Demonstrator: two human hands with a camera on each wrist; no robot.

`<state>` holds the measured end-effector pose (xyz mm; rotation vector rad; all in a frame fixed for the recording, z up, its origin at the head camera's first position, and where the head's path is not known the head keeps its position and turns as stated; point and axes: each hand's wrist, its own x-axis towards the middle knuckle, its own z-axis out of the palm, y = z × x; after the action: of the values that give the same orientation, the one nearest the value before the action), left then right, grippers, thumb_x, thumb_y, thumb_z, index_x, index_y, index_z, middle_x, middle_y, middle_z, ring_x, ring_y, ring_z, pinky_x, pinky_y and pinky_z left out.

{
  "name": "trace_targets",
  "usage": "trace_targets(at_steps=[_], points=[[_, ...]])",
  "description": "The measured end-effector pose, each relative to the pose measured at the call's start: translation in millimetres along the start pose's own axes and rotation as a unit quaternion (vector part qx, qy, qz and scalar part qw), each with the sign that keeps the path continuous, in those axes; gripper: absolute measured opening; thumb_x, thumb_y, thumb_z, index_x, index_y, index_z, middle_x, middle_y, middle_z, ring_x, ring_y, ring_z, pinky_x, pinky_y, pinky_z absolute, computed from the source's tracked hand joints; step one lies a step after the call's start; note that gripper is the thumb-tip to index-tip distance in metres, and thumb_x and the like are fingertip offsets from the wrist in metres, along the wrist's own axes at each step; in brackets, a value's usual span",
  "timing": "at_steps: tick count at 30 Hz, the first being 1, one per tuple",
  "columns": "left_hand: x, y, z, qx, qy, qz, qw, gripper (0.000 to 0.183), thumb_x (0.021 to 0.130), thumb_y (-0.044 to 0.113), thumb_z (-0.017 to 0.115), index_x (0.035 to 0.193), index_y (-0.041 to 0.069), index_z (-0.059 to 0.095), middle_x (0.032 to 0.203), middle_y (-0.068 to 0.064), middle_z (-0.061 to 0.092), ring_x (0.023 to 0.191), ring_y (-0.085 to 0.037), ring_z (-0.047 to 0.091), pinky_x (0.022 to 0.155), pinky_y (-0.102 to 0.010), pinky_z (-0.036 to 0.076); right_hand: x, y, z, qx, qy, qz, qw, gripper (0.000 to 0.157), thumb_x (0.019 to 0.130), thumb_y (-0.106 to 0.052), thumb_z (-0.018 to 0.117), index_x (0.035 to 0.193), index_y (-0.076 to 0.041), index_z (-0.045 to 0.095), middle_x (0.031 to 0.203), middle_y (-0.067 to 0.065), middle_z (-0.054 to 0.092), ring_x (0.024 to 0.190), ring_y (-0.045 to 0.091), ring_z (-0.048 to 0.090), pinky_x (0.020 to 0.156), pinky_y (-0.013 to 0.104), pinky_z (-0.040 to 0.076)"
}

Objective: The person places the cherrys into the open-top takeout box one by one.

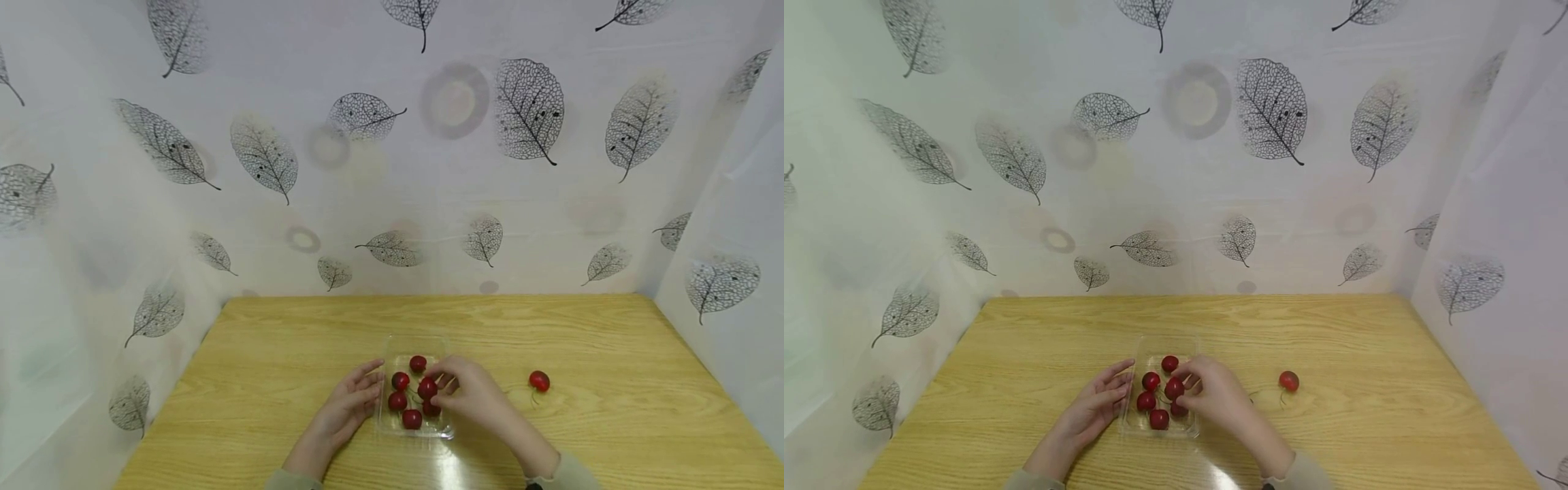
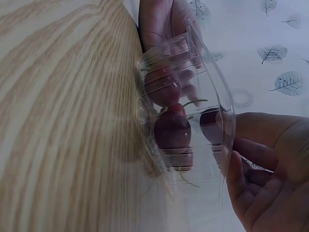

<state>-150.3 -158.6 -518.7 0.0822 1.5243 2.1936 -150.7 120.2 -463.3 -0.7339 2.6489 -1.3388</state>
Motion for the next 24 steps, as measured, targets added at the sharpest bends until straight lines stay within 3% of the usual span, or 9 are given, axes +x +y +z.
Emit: trace_targets(at_steps=[13, 24], points=[[-0.8, 0.2, 0.1, 0.001, -0.003, 0.0, 1.0, 0.063, 0.106, 0.002, 0.057, 0.163, 0.0, 0.031, 0.128, 0.006, 0.059, 0.109, -0.003, 0.058, 0.089, -0.02, 0.052, 0.3, -2.5, 2.7, -0.037, 0.007, -0.007, 0.999, 0.035, 0.081, 0.002, 0.084, 0.115, -0.002, 0.076, 0.107, 0.01, 0.075, 0.086, 0.018, 0.071, 0.074, 0.02, 0.059], [-1.1, 0.5, 0.6, -0.001, 0.002, -0.001, 1.0, 0.062, 0.105, 0.002, 0.058, 0.162, 0.001, 0.032, 0.128, 0.005, 0.058, 0.111, -0.004, 0.058, 0.09, -0.02, 0.051, 0.0, -1.9, 3.1, -0.009, 0.01, -0.002, 1.0, 0.029, 0.085, -0.002, 0.084, 0.113, -0.005, 0.077, 0.107, 0.008, 0.075, 0.088, 0.017, 0.07, 0.075, 0.021, 0.059]])
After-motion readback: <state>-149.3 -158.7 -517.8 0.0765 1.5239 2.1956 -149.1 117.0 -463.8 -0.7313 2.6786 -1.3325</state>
